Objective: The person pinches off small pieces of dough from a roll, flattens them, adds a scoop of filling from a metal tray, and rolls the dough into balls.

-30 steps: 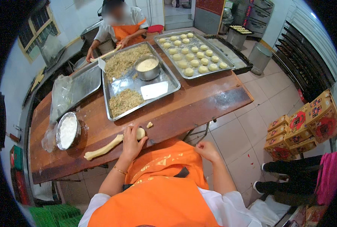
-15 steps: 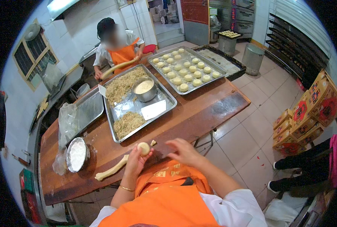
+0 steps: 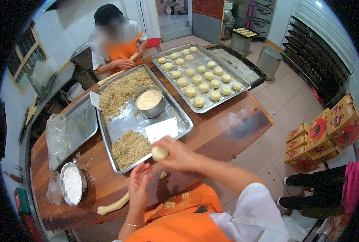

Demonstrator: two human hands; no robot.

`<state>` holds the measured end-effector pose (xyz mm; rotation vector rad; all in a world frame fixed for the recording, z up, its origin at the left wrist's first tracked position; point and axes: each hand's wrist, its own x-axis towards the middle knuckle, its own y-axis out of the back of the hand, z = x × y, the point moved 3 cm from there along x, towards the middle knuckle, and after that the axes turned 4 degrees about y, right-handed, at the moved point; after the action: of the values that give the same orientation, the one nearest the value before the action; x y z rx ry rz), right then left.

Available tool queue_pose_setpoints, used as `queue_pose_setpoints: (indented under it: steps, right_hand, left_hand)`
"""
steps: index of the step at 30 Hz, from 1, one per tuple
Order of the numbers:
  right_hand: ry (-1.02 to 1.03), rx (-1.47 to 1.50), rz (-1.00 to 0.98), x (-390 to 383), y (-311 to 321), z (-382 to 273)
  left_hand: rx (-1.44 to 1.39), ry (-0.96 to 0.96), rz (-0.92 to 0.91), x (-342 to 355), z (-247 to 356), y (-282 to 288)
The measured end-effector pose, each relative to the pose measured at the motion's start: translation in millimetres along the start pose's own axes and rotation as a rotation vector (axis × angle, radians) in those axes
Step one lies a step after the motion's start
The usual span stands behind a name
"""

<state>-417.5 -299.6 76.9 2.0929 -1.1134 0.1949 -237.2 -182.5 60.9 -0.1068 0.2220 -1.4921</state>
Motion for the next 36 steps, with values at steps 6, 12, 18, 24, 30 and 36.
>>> queue_pose_setpoints:
  steps: [6, 12, 18, 24, 30, 36]
  right_hand:
    - [-0.4, 0.269, 0.169, 75, 109, 133]
    - [-0.497, -0.185, 0.406, 140, 206, 278]
    - [-0.582, -0.675, 0.392, 219, 227, 362]
    - [-0.753, -0.901, 0.101, 244, 210, 400]
    - [-0.736, -0.912, 0.065, 234, 213, 409]
    - [-0.607, -0.82, 0.434, 216, 259, 413]
  left_hand:
    - [0.049, -0.01, 0.319, 25, 27, 41]
    - [0.152, 0.041, 0.622, 45, 34, 84]
    - [0.389, -0.002, 0.607, 53, 34, 111]
    - [0.462, 0.053, 0.645, 57, 28, 118]
    - [0.439, 0.083, 0.68, 66, 21, 112]
    - [0.494, 0.125, 0.684, 72, 24, 105]
